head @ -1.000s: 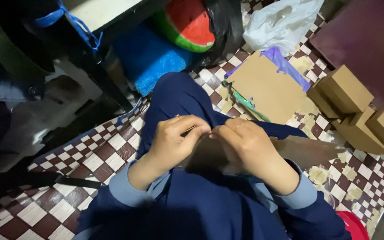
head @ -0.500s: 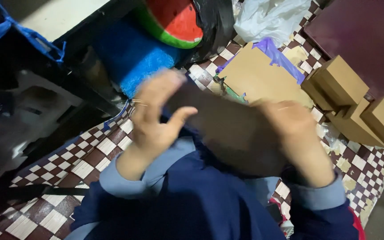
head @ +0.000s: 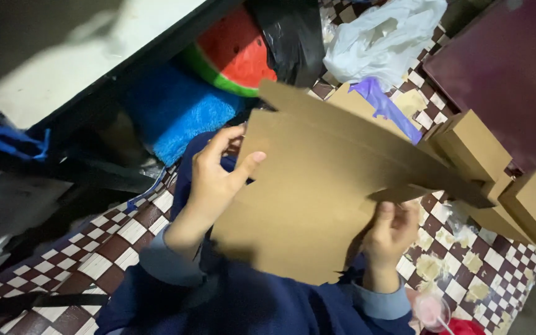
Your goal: The person folds cardboard food containers by hand while sitting on the floor.
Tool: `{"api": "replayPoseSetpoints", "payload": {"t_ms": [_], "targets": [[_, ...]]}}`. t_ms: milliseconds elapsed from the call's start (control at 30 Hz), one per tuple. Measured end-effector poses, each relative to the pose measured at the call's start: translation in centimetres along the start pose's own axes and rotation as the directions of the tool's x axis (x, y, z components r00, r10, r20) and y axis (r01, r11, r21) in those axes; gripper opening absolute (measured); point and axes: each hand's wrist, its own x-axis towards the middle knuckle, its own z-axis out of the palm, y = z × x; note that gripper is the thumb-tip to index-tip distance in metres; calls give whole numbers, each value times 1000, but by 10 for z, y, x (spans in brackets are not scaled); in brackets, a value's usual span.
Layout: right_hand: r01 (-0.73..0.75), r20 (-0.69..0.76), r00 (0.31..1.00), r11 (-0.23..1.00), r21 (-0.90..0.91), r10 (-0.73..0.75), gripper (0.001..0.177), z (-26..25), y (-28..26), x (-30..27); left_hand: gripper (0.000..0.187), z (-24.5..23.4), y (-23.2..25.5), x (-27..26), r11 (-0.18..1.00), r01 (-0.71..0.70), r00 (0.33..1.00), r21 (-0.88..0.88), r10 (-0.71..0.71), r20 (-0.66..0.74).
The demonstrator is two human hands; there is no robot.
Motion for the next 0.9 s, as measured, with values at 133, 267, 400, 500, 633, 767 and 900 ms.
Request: {"api": "replayPoseSetpoints", "payload": {"t_ms": [133,267,400,500,633,767,900], "targets": [[-110,45,993,994,-2,110,17,21,-3,-9,46,24,-33,15,923,-69,987,379,118,-109],[-106,64,992,994,23,104,15,32,5,-15,48,37,-42,28,814,-236,939,531,332,-93],[-126,90,987,990,-57,130,18,40,12,-24,15,64,-65,24,745,-252,925,618,373,-72],[-150,78,985,988,-43,153,15,44,26,-34,24,74,-59,26,860,-207,955,466,280,-93],[-152,79,985,987,-56,156,15,45,17,-26,26,73,-36,35,991,-118,991,66,113,71],[-167,56,984,984,-56,170,18,41,32,-31,31,76,-43,33,999,-42,992,35,37,118],[-329,138,940,937,117,313,13,38,40,-25,29,67,-34,29,995,-66,991,74,56,124]]}}
